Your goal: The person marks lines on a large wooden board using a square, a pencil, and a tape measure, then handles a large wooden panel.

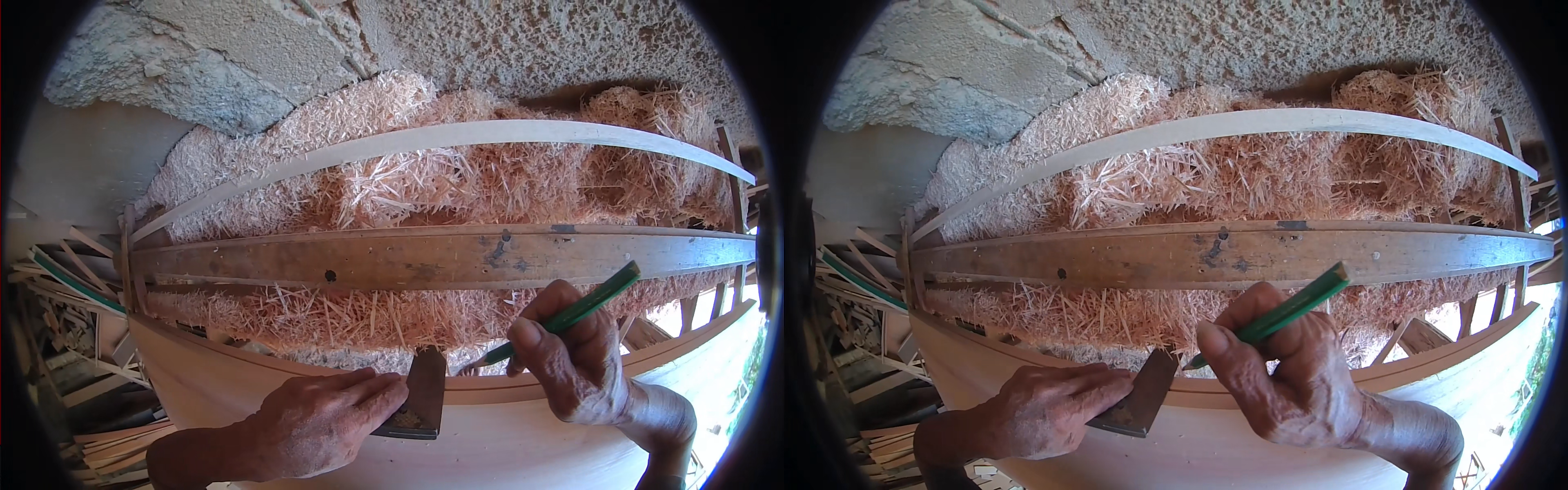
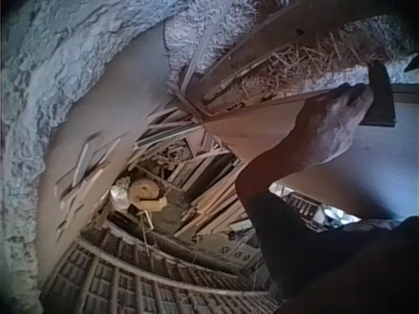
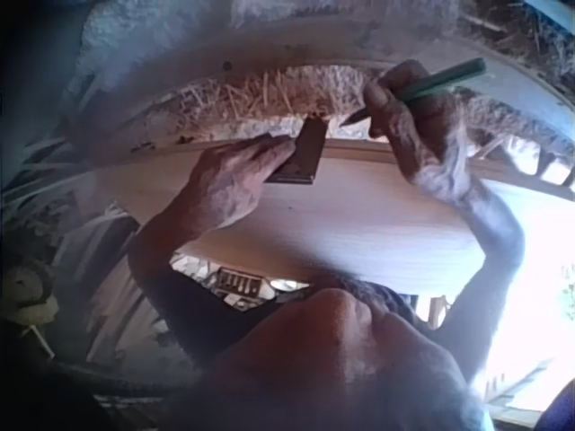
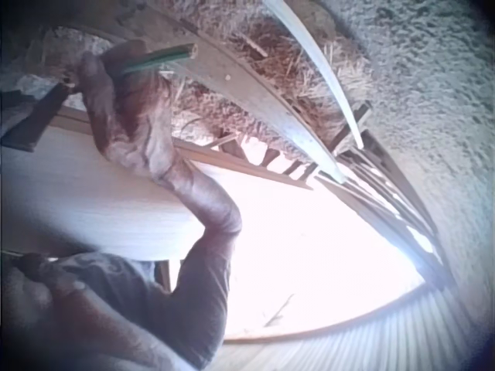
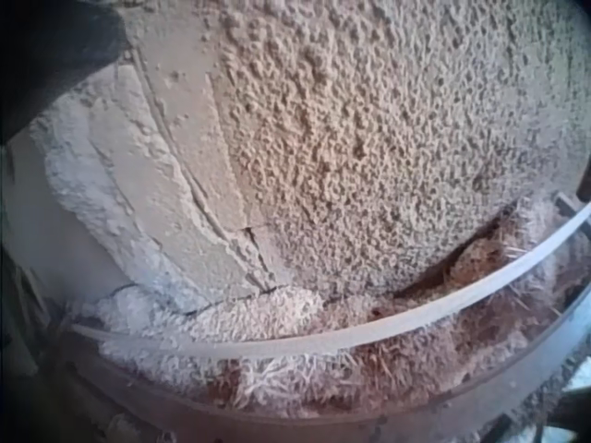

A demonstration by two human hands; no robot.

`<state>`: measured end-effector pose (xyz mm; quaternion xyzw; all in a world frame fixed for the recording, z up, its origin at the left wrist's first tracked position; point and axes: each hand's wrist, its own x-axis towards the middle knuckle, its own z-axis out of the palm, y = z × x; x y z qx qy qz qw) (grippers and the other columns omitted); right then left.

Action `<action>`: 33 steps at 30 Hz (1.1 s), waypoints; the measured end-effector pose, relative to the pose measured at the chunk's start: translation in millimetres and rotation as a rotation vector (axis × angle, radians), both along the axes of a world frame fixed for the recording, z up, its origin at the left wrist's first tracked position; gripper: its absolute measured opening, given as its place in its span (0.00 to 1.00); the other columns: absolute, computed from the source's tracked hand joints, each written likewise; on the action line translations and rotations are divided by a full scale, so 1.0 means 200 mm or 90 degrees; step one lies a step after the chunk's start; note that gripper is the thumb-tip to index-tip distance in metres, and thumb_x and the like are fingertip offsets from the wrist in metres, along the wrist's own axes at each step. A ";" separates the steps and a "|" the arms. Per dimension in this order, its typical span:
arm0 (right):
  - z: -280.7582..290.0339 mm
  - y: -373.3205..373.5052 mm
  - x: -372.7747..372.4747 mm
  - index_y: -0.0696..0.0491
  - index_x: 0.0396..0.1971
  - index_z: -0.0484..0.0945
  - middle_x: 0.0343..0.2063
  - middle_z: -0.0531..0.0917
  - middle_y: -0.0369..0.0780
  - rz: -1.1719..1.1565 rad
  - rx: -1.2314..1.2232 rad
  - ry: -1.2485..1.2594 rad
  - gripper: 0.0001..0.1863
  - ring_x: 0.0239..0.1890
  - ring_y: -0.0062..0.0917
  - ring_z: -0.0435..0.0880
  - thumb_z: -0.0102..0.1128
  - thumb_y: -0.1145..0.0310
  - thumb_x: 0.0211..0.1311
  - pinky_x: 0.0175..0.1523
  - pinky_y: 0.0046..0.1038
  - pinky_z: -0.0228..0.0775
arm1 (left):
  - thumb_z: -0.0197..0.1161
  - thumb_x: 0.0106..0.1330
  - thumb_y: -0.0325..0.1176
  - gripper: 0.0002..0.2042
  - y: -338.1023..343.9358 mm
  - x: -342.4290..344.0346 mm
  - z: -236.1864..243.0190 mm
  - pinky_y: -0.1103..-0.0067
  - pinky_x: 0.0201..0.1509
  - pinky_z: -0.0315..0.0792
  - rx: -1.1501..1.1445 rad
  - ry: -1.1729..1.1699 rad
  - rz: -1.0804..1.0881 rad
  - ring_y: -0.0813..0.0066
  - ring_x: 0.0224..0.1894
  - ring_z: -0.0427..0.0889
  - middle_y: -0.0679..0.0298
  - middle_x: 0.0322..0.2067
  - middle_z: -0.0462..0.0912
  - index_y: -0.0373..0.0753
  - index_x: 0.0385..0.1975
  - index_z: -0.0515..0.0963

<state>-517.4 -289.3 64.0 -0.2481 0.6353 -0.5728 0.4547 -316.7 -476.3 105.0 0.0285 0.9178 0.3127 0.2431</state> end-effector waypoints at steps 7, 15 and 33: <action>-0.03 0.00 0.00 0.59 0.31 0.73 0.19 0.77 0.39 0.050 0.010 0.063 0.07 0.21 0.26 0.78 0.57 0.72 0.68 0.26 0.32 0.66 | 0.63 0.47 0.21 0.30 0.02 0.01 0.01 0.72 0.52 0.82 -0.019 -0.004 0.024 0.65 0.53 0.82 0.58 0.53 0.80 0.34 0.57 0.72; -0.03 0.01 -0.01 0.59 0.31 0.72 0.19 0.78 0.40 0.035 0.018 0.034 0.08 0.22 0.27 0.80 0.56 0.71 0.69 0.27 0.32 0.67 | 0.63 0.48 0.23 0.29 -0.01 0.02 -0.01 0.72 0.52 0.81 -0.021 -0.036 -0.021 0.66 0.54 0.82 0.60 0.54 0.79 0.34 0.57 0.72; -0.07 -0.06 0.03 0.63 0.39 0.77 0.29 0.77 0.46 0.282 -0.079 0.477 0.07 0.24 0.30 0.82 0.59 0.78 0.61 0.22 0.33 0.72 | 0.60 0.56 0.27 0.20 -0.03 -0.03 -0.01 0.75 0.37 0.83 -0.019 0.020 -0.053 0.65 0.42 0.85 0.55 0.42 0.83 0.30 0.51 0.72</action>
